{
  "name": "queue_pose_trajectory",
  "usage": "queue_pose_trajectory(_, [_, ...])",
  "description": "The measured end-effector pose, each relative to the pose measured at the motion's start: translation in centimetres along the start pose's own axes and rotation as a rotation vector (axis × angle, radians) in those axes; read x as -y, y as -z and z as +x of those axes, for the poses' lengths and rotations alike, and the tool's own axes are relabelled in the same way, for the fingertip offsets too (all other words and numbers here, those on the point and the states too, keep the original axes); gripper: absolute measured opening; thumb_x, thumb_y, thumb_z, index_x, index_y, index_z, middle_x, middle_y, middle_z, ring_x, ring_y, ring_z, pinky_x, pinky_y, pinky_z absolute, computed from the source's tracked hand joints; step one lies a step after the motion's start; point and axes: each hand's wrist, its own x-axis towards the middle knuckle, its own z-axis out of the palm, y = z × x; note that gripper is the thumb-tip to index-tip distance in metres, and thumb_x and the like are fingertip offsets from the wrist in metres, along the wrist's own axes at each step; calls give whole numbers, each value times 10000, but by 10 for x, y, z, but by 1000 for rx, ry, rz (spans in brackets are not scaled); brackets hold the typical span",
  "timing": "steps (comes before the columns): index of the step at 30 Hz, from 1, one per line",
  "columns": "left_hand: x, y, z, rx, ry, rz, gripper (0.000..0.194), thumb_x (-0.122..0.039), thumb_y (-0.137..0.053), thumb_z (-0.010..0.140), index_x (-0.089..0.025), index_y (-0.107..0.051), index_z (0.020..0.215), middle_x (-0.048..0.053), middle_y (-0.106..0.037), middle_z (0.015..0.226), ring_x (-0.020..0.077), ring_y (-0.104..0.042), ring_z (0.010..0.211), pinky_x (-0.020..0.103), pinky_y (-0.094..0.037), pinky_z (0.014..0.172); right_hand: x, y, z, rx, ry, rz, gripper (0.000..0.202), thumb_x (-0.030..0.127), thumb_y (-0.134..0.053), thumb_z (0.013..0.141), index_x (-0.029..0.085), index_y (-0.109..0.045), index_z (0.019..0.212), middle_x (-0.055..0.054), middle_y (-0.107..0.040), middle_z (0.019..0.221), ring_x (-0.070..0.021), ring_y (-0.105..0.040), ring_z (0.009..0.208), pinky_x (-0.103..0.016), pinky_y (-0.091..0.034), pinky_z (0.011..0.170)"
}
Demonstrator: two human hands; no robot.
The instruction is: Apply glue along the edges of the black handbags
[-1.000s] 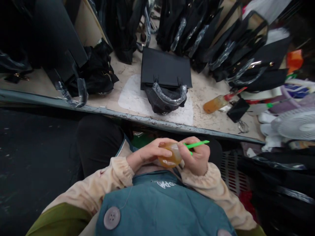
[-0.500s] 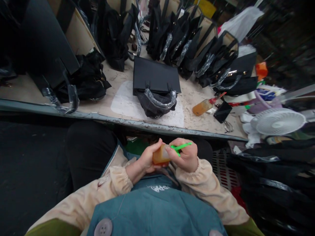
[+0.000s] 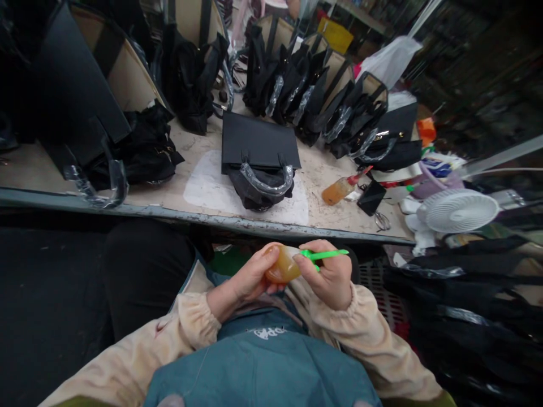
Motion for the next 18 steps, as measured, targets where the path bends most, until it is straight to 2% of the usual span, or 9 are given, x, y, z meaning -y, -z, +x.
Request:
queue_pose_trajectory(3, [2,5,3,160,373,-8,592,-665,-433,844,-109,-636,825,92,-626,583,80,-401,267,172,-173,245,-2,8,0,120,244,40,172,365,-580,877,200,-604,834,1,-635,631,-134,-597,561,-257,-463,542])
queue_pose_trajectory(5, [1,7,4,277,569,11,684,-678,-342,866,-78,-659,783,143,-638,586,102,-438,279,184,-205,247,-3,14,1,166,345,63,201,403,-569,880,207,-602,848,12,-610,597,-137,-584,549,-263,-460,540])
queue_pose_trajectory(6, [0,6,3,297,586,6,700,-679,-335,868,-69,-671,799,160,-650,612,134,-513,336,190,-282,269,-3,15,1,170,349,56,204,408,-568,881,210,-604,852,14,-606,594,-136,-582,546,-263,-460,539])
queue_pose_trajectory(7, [0,5,3,283,542,-19,689,-678,-357,864,-70,-680,845,168,-670,669,171,-594,434,207,-387,323,-2,16,1,159,324,32,196,402,-571,881,211,-608,854,15,-608,598,-135,-581,543,-260,-458,534])
queue_pose_trajectory(9, [1,-1,1,179,297,-96,585,-644,-464,849,-119,-668,1008,149,-700,877,229,-686,699,289,-552,513,1,13,-1,96,216,-51,164,368,-593,876,206,-614,854,4,-637,642,-133,-595,558,-255,-464,540])
queue_pose_trajectory(11, [5,-7,0,39,-15,-134,466,-563,-585,827,-209,-612,1128,85,-673,1034,218,-676,818,315,-580,591,5,6,-3,6,93,-115,147,342,-607,874,197,-616,854,-13,-667,700,-139,-623,602,-251,-480,568])
queue_pose_trajectory(13, [9,-12,1,-68,-185,-92,412,-537,-612,821,-222,-602,1086,42,-661,948,161,-647,686,219,-511,461,8,0,-6,-41,16,-133,146,335,-602,880,192,-613,853,-21,-678,736,-142,-638,639,-246,-489,592])
queue_pose_trajectory(15, [11,-11,4,-124,-117,-54,441,-608,-548,827,-193,-606,965,18,-628,726,124,-579,485,155,-343,313,8,-4,-7,-13,40,-131,148,333,-591,885,193,-604,839,-16,-666,718,-136,-624,623,-244,-475,580])
queue_pose_trajectory(18, [10,0,10,-36,266,-73,580,-693,-395,845,-152,-598,792,19,-553,513,117,-478,307,160,-200,240,4,-2,-6,120,250,-74,149,336,-571,888,191,-587,857,-5,-625,653,-130,-565,563,-252,-428,535])
